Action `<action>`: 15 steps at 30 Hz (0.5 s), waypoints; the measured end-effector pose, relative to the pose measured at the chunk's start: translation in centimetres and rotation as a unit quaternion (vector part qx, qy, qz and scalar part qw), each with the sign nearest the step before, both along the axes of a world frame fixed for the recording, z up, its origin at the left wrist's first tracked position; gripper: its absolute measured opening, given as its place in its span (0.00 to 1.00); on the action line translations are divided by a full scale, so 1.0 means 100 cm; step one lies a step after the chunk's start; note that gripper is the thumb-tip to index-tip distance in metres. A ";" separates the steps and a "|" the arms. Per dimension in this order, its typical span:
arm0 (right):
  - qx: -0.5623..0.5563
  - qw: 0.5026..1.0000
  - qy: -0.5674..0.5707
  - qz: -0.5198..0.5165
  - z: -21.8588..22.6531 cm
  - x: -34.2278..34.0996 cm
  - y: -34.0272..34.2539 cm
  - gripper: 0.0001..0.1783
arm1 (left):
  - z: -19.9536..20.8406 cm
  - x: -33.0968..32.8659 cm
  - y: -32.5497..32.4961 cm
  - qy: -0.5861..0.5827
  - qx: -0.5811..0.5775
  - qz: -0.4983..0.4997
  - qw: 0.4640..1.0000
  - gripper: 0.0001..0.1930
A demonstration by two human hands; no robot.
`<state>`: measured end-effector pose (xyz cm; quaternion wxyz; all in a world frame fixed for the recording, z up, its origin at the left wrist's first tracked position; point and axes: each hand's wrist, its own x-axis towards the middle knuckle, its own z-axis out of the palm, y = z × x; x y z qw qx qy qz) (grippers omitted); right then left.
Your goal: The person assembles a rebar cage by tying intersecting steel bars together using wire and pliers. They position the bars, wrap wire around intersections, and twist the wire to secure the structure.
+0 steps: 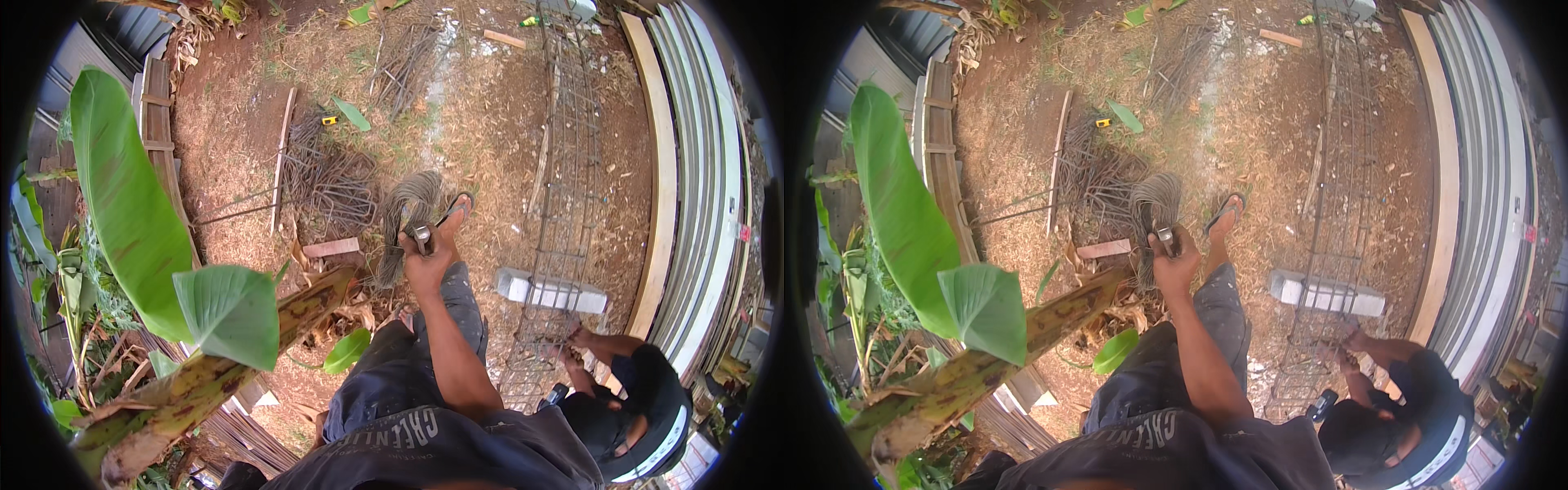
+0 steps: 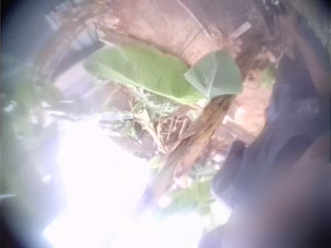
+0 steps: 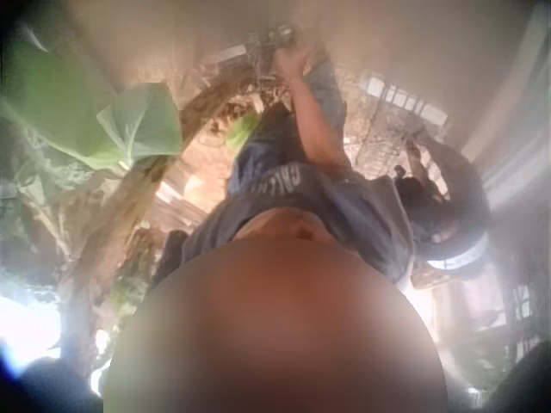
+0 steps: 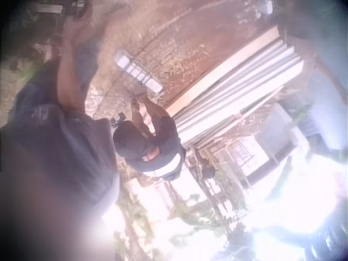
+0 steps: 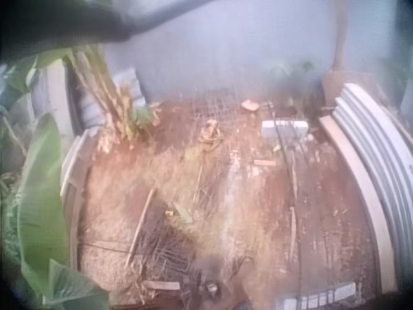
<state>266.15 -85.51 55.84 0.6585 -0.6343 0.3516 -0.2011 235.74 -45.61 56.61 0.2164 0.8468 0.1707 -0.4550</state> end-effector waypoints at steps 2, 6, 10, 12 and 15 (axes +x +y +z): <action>0.051 0.999 -0.009 0.014 -0.005 0.051 -0.040 0.10 | -0.003 0.060 -0.030 0.018 0.022 0.013 1.000 0.10; 0.048 0.997 0.039 0.052 -0.009 0.156 -0.114 0.09 | 0.028 0.156 -0.085 0.054 0.074 0.032 0.995 0.10; 0.110 0.991 0.031 0.074 -0.013 0.266 -0.192 0.08 | 0.025 0.254 -0.150 0.050 0.095 0.072 0.992 0.10; 0.155 0.986 0.011 0.051 -0.029 0.301 -0.231 0.07 | 0.034 0.288 -0.170 0.062 0.104 0.073 0.990 0.10; 0.193 0.981 -0.009 0.007 -0.021 0.351 -0.276 0.08 | 0.041 0.332 -0.197 0.074 0.114 0.070 0.988 0.10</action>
